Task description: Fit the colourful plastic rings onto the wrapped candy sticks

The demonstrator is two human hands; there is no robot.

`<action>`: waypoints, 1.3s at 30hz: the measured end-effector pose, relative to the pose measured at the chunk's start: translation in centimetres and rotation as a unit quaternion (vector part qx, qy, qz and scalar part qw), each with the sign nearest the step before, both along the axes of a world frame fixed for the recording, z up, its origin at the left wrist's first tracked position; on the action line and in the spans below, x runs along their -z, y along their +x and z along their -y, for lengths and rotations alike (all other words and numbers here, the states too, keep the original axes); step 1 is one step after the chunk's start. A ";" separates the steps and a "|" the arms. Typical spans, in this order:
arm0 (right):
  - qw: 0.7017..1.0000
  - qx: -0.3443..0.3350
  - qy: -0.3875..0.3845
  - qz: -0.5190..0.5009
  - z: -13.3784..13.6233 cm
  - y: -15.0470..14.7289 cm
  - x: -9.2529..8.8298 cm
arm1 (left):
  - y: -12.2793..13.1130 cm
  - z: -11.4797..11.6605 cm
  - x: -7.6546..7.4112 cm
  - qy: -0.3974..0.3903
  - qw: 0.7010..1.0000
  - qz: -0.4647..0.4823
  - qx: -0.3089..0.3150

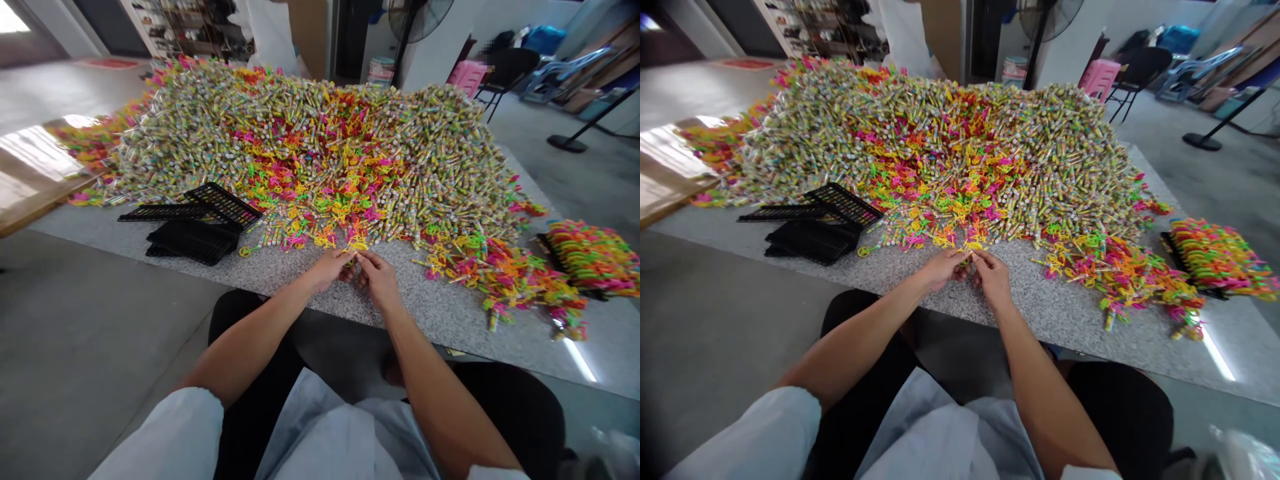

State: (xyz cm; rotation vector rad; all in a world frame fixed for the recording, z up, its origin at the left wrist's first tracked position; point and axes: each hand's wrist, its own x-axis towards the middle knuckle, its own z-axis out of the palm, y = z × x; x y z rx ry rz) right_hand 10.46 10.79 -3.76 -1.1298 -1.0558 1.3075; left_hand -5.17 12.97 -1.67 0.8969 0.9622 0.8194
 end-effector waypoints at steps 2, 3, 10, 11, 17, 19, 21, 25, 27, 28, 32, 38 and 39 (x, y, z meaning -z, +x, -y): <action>1.000 0.005 -0.002 0.012 0.2 -0.1 0.1 | 0.4 0.3 0.2 0.000 1.000 0.005 0.001; 1.000 0.011 -0.002 0.021 0.4 -0.2 0.2 | 0.6 0.3 0.3 0.001 1.000 0.006 0.004; 0.992 0.123 0.005 0.018 0.3 4.1 0.2 | -0.4 -0.6 -0.6 0.159 0.961 -0.225 0.005; 0.982 0.187 0.006 0.003 -0.2 5.9 0.0 | -1.3 -1.0 -0.7 0.224 0.928 -0.296 -0.036; 0.925 0.353 -0.007 -0.142 -3.2 13.9 -1.3 | -5.7 -3.3 -0.1 0.405 0.701 -0.581 -0.082; 0.955 0.284 -0.027 -0.082 -3.5 12.6 -1.1 | -5.7 -3.5 0.6 0.415 0.673 -0.611 -0.044; 0.982 0.181 -0.009 0.061 -3.6 9.9 -0.5 | -5.3 -3.6 1.2 0.425 0.662 -0.618 -0.027; 0.899 0.002 0.142 0.414 -4.0 4.6 0.7 | -5.3 -4.0 1.1 0.429 0.680 -0.592 -0.058; 0.827 -0.044 0.186 0.529 -4.4 3.3 0.7 | -5.6 -4.4 0.3 0.433 0.706 -0.551 -0.100; 0.800 -0.058 0.190 0.567 -4.6 3.0 0.6 | -5.7 -4.5 -0.1 0.428 0.727 -0.522 -0.128; 0.779 -0.046 0.172 0.601 -4.8 2.6 0.6 | -5.9 -4.4 -1.4 0.286 0.885 -0.296 -0.217; 0.931 -0.020 0.163 0.326 -2.7 0.5 -0.1 | -4.8 -3.0 -2.1 0.093 0.988 0.043 -0.119; 0.948 -0.021 0.155 0.276 -2.3 0.0 -0.6 | -4.5 -2.9 -2.1 0.094 0.988 0.050 -0.107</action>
